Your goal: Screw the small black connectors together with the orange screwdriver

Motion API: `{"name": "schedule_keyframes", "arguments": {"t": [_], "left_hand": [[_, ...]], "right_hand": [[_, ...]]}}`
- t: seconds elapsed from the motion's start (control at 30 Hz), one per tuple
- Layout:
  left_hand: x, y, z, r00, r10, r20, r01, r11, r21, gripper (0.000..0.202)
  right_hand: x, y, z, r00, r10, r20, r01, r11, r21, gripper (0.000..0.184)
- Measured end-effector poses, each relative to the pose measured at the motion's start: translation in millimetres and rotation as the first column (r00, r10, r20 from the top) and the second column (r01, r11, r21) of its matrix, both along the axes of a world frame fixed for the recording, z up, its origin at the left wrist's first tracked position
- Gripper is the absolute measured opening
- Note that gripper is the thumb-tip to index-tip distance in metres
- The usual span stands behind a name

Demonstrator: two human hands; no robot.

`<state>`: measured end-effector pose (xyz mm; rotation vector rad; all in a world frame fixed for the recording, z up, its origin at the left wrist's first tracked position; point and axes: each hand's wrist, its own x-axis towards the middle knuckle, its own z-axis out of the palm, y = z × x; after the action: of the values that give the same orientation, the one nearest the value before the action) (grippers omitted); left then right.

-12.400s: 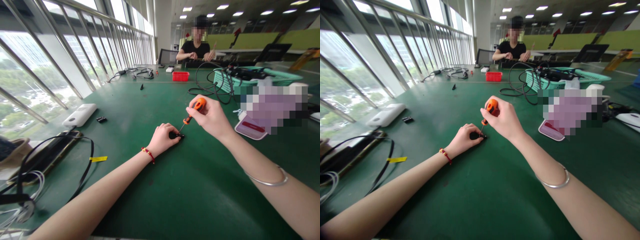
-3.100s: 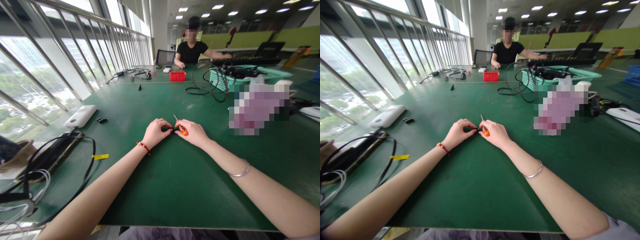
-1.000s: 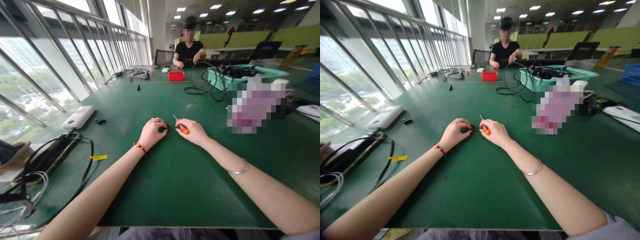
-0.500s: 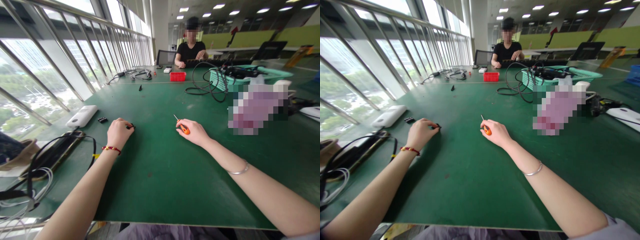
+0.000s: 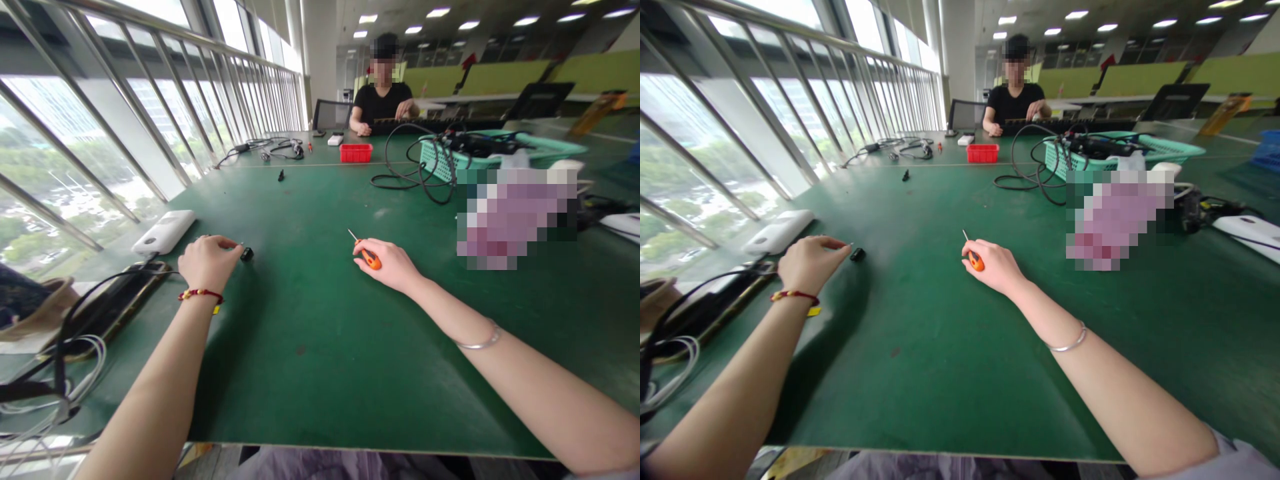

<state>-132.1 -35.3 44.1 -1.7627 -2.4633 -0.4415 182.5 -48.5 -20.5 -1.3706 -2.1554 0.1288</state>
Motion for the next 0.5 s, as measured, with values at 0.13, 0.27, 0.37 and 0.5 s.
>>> {"name": "schedule_keyframes", "arguments": {"t": [0.13,0.27,0.37,0.5], "left_hand": [[3.0,1.0,-2.4,0.999,-0.010,0.049,0.012,0.999,-0.040,0.038],[3.3,1.8,-4.4,0.999,-0.005,0.037,0.007,0.998,-0.056,0.039],[2.8,2.3,-5.0,0.999,-0.003,0.036,0.006,0.997,-0.074,0.038],[3.9,2.6,-5.2,0.998,0.000,0.056,0.004,0.997,-0.078,0.036]], "right_hand": [[0.1,0.4,-0.8,1.000,0.004,-0.002,-0.004,1.000,-0.003,0.010],[0.6,1.5,-2.1,1.000,0.006,0.002,-0.006,1.000,-0.002,0.010],[0.9,1.6,-2.5,1.000,0.007,0.005,-0.007,1.000,-0.006,0.010],[0.8,0.9,-1.7,1.000,0.003,0.004,-0.003,1.000,-0.013,0.010]]}}
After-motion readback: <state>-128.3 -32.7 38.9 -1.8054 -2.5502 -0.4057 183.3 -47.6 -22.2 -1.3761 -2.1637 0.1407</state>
